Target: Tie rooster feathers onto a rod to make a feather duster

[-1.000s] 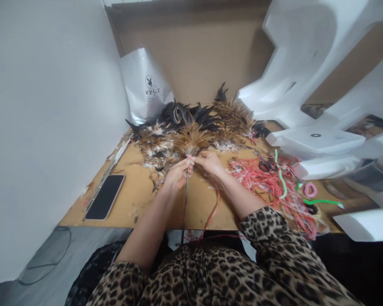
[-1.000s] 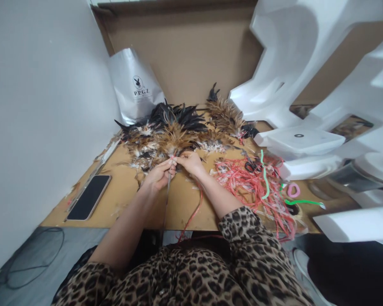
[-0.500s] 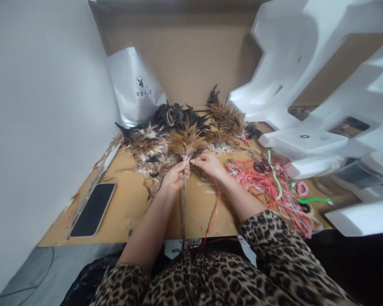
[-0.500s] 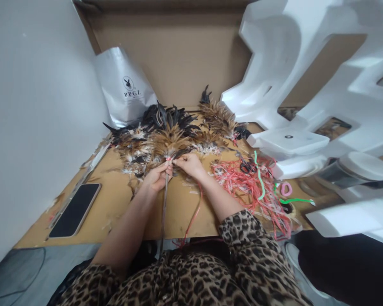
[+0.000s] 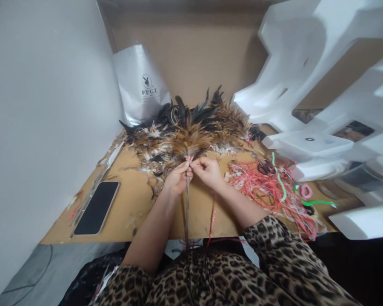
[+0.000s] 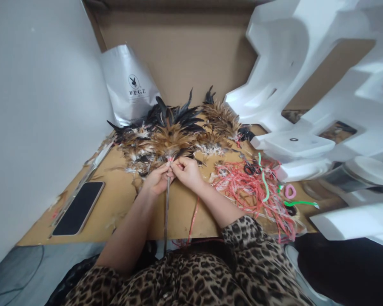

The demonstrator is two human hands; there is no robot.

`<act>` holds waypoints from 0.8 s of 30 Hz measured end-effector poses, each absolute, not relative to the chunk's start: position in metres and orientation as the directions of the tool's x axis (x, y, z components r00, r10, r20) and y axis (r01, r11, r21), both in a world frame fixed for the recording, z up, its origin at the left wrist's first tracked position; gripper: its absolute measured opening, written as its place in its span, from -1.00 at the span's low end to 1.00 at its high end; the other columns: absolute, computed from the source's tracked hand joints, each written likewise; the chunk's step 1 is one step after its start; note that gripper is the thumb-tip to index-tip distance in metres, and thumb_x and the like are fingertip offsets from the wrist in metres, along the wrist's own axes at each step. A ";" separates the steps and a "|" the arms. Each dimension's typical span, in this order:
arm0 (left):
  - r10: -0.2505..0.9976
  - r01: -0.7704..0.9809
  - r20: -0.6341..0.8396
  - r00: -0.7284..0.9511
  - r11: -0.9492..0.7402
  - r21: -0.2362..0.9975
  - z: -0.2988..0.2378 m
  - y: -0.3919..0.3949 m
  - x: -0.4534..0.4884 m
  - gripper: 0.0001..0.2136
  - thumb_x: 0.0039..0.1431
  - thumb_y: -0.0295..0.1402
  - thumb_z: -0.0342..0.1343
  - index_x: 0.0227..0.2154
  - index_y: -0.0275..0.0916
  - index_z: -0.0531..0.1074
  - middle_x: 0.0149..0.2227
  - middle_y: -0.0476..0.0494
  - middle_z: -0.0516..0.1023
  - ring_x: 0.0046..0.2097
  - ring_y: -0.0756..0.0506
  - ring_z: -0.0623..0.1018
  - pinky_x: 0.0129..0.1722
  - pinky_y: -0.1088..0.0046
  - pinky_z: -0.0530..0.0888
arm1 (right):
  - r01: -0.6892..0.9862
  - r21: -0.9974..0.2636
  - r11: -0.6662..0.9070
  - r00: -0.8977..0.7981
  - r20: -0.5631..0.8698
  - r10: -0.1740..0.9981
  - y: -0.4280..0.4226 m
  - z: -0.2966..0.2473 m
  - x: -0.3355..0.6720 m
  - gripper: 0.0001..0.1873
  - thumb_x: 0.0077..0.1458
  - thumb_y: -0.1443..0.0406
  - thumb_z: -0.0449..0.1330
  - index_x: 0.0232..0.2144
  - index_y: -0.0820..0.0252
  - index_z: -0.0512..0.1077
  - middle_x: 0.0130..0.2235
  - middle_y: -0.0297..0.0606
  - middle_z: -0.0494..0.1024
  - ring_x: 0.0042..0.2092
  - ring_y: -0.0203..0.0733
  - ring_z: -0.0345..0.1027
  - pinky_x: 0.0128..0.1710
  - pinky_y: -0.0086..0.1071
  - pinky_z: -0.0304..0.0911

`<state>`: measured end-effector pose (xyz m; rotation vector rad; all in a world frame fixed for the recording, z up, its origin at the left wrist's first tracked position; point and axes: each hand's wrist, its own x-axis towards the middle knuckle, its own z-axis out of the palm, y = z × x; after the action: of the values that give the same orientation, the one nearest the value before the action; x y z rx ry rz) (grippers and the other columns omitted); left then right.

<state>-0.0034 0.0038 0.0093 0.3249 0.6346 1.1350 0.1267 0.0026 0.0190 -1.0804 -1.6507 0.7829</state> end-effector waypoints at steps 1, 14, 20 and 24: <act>0.908 -0.747 -0.317 0.274 0.409 0.524 0.011 0.003 -0.004 -0.86 0.13 -0.63 0.00 -0.43 -0.38 0.43 -0.52 -0.07 0.41 -0.54 0.15 0.37 -0.60 0.74 0.28 | 0.300 -0.867 0.397 -0.142 0.372 0.918 0.003 0.020 0.129 -0.79 -0.01 0.21 0.17 -0.56 0.22 0.47 -0.53 -0.30 0.44 -0.48 -0.34 0.19 -0.45 -0.46 0.09; 0.864 -0.733 -0.386 0.324 0.487 0.475 0.008 0.001 -0.001 -0.89 0.12 -0.60 0.05 -0.37 -0.36 0.46 -0.46 -0.07 0.46 -0.50 0.15 0.43 -0.56 0.76 0.35 | 0.598 -0.801 0.019 0.105 0.102 0.989 0.062 0.017 0.238 -0.76 -0.05 0.23 0.17 -0.62 0.29 0.45 -0.61 -0.31 0.42 -0.57 -0.36 0.17 -0.55 -0.47 0.01; 0.871 -0.761 -0.416 0.260 0.450 0.467 0.008 0.000 0.003 -0.87 0.13 -0.63 0.02 -0.39 -0.37 0.45 -0.43 -0.09 0.50 -0.51 0.16 0.45 -0.56 0.76 0.37 | 0.893 -0.413 -0.179 0.265 0.159 0.951 0.105 0.006 0.250 -0.76 -0.02 0.29 0.12 -0.43 0.34 0.55 -0.37 -0.04 0.57 -0.32 -0.16 0.42 -0.35 -0.43 0.17; 0.875 -0.760 -0.420 0.242 0.440 0.479 0.004 0.003 0.002 -0.87 0.11 -0.63 0.06 -0.36 -0.35 0.46 -0.41 -0.10 0.52 -0.51 0.15 0.46 -0.56 0.75 0.39 | 0.895 -0.327 -0.302 0.351 0.100 0.931 0.115 -0.003 0.234 -0.67 -0.02 0.19 0.14 -0.31 0.34 0.54 -0.25 0.10 0.56 -0.21 -0.07 0.46 -0.25 -0.39 0.23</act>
<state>0.0022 0.0025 0.0041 0.1895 0.7052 1.1266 0.2343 0.1145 -0.0028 -2.2943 -1.6162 0.1543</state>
